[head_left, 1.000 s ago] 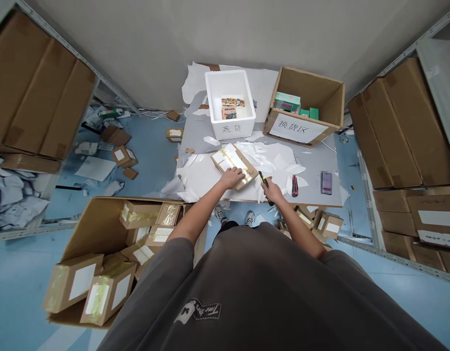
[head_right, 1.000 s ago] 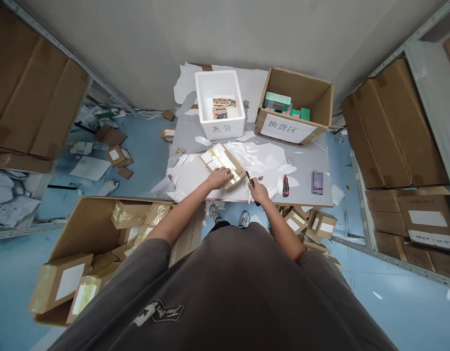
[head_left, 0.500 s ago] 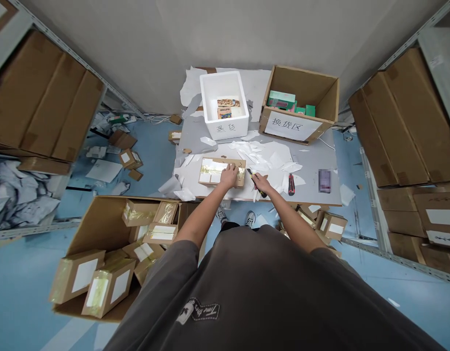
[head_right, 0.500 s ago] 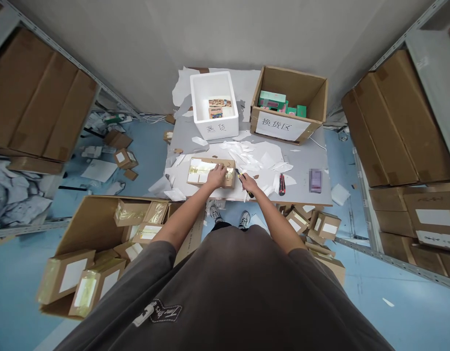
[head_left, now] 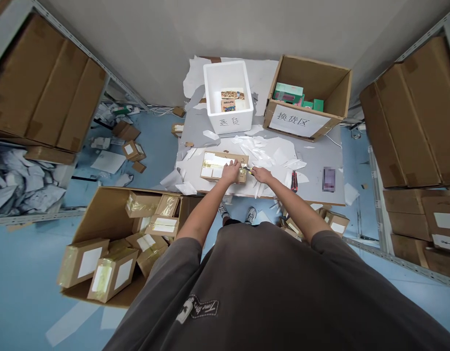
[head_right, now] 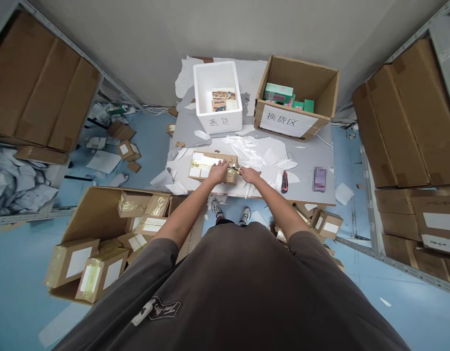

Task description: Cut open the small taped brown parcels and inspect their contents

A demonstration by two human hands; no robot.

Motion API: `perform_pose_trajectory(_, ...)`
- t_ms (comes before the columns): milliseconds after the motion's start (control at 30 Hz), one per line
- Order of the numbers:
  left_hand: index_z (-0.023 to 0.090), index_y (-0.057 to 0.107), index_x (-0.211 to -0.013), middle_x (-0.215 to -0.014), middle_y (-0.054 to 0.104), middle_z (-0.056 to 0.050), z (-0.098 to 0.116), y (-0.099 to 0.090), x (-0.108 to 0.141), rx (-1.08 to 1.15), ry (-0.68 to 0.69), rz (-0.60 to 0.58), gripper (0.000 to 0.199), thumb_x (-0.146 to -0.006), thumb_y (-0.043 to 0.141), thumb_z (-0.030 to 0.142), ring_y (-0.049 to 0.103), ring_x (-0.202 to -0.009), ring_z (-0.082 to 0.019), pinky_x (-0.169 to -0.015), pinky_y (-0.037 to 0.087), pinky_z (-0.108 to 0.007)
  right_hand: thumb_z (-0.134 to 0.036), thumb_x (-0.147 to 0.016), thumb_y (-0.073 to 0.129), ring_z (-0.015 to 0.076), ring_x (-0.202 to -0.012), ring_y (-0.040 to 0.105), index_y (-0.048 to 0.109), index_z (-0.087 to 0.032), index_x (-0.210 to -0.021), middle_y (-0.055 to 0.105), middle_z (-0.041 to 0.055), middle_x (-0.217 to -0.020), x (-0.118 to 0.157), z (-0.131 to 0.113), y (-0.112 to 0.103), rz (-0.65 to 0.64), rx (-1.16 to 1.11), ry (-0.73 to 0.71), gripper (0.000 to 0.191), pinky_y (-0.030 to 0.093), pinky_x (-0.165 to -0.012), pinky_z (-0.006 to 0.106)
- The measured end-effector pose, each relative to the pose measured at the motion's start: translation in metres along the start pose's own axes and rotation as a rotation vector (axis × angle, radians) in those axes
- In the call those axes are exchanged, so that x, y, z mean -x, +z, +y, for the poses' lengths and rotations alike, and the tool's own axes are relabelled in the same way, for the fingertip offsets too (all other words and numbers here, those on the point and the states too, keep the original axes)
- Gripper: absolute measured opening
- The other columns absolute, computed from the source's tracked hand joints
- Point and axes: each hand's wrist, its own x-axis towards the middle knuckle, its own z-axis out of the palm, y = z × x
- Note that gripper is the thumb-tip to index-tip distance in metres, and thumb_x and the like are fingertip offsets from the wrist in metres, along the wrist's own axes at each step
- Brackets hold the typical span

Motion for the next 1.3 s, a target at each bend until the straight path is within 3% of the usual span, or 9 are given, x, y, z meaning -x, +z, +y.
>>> perform_pose_trajectory(233,0.022,0.04,-0.164,-0.183,0.026,-0.02,0.002,-0.003,-0.001,0.025,-0.019,-0.035,0.116,-0.067,0.103,0.028,0.026,-0.169,-0.04,-0.135,0.031,-0.052,-0.05,-0.117,0.031,0.0234,-0.079,0.068,0.065,-0.021,-0.106,0.076,0.0079,-0.097,0.013,-0.002,0.018,-0.098,-0.165,-0.081,0.046,0.049,-0.076,0.03)
perform_pose_trajectory(333,0.022,0.036,-0.167,-0.185,0.021,-0.02,0.0,-0.004,0.003,0.025,-0.007,-0.04,0.119,-0.07,0.102,0.037,0.021,-0.171,-0.041,-0.135,0.03,-0.052,-0.046,-0.118,0.028,0.02,-0.068,0.064,0.064,-0.021,-0.107,0.073,0.0035,-0.088,0.026,0.006,0.024,-0.149,-0.197,-0.056,0.045,0.048,-0.073,0.029)
perform_pose_trajectory(400,0.026,0.035,-0.169,-0.183,0.029,-0.017,-0.006,-0.007,0.004,0.052,-0.003,-0.024,0.112,-0.078,0.097,0.048,0.028,-0.169,-0.039,-0.132,0.036,-0.049,-0.048,-0.118,0.029,0.0192,-0.067,0.064,0.064,-0.021,-0.11,0.071,0.0017,-0.085,0.035,0.014,0.023,-0.149,-0.205,-0.018,0.044,0.048,-0.073,0.028)
perform_pose_trajectory(467,0.031,0.035,-0.17,-0.175,0.045,-0.013,-0.015,-0.011,0.001,0.103,-0.023,0.031,0.095,-0.092,0.083,0.055,0.041,-0.162,-0.035,-0.127,0.042,-0.046,-0.051,-0.118,0.027,0.0193,-0.069,0.066,0.064,-0.021,-0.114,0.072,0.0017,-0.086,0.041,0.022,0.019,-0.125,-0.224,0.029,0.048,0.048,-0.074,0.028)
perform_pose_trajectory(533,0.034,0.037,-0.171,-0.172,0.051,-0.01,-0.025,-0.015,-0.008,0.124,-0.039,0.1,0.083,-0.1,0.073,0.056,0.042,-0.161,-0.035,-0.128,0.041,-0.046,-0.053,-0.118,0.022,0.0206,-0.072,0.068,0.064,-0.021,-0.119,0.073,0.0035,-0.091,0.045,0.027,0.015,-0.092,-0.258,0.075,0.053,0.049,-0.075,0.028)
perform_pose_trajectory(700,0.034,0.03,-0.176,-0.186,0.024,-0.009,-0.036,-0.006,-0.034,0.064,-0.023,0.085,0.105,-0.089,0.087,0.051,0.01,-0.172,-0.042,-0.137,0.021,-0.058,-0.048,-0.118,0.017,0.0276,-0.096,0.071,0.067,-0.023,-0.123,0.076,0.0077,-0.105,0.043,0.027,0.015,-0.005,-0.28,0.026,0.055,0.052,-0.084,0.033)
perform_pose_trajectory(867,0.031,0.033,-0.177,-0.183,0.031,-0.012,-0.042,0.01,-0.04,0.064,0.03,0.171,0.089,-0.1,0.073,0.052,0.016,-0.172,-0.041,-0.137,0.018,-0.059,-0.049,-0.115,0.041,0.0333,-0.12,0.065,0.072,-0.026,-0.131,0.074,0.0112,-0.12,0.026,0.026,0.02,0.108,-0.19,-0.02,0.042,0.05,-0.093,0.037)
perform_pose_trajectory(1033,0.026,0.045,-0.172,-0.184,0.03,-0.013,-0.05,0.022,-0.032,0.045,0.099,0.235,0.07,-0.108,0.058,0.05,0.017,-0.172,-0.04,-0.138,0.017,-0.06,-0.047,-0.111,0.057,0.0323,-0.12,0.062,0.072,-0.027,-0.138,0.069,0.0133,-0.122,0.012,0.028,0.021,0.198,-0.048,-0.105,0.037,0.048,-0.097,0.038)
perform_pose_trajectory(1300,0.025,0.051,-0.168,-0.183,0.03,-0.012,-0.048,0.049,-0.024,0.132,0.092,0.388,0.062,-0.111,0.05,0.049,0.013,-0.174,-0.038,-0.138,0.013,-0.064,-0.045,-0.11,0.063,0.0344,-0.114,0.053,0.074,-0.025,-0.138,0.062,0.016,-0.119,0.002,0.038,0.013,0.333,0.199,-0.286,0.036,0.041,-0.094,0.041)
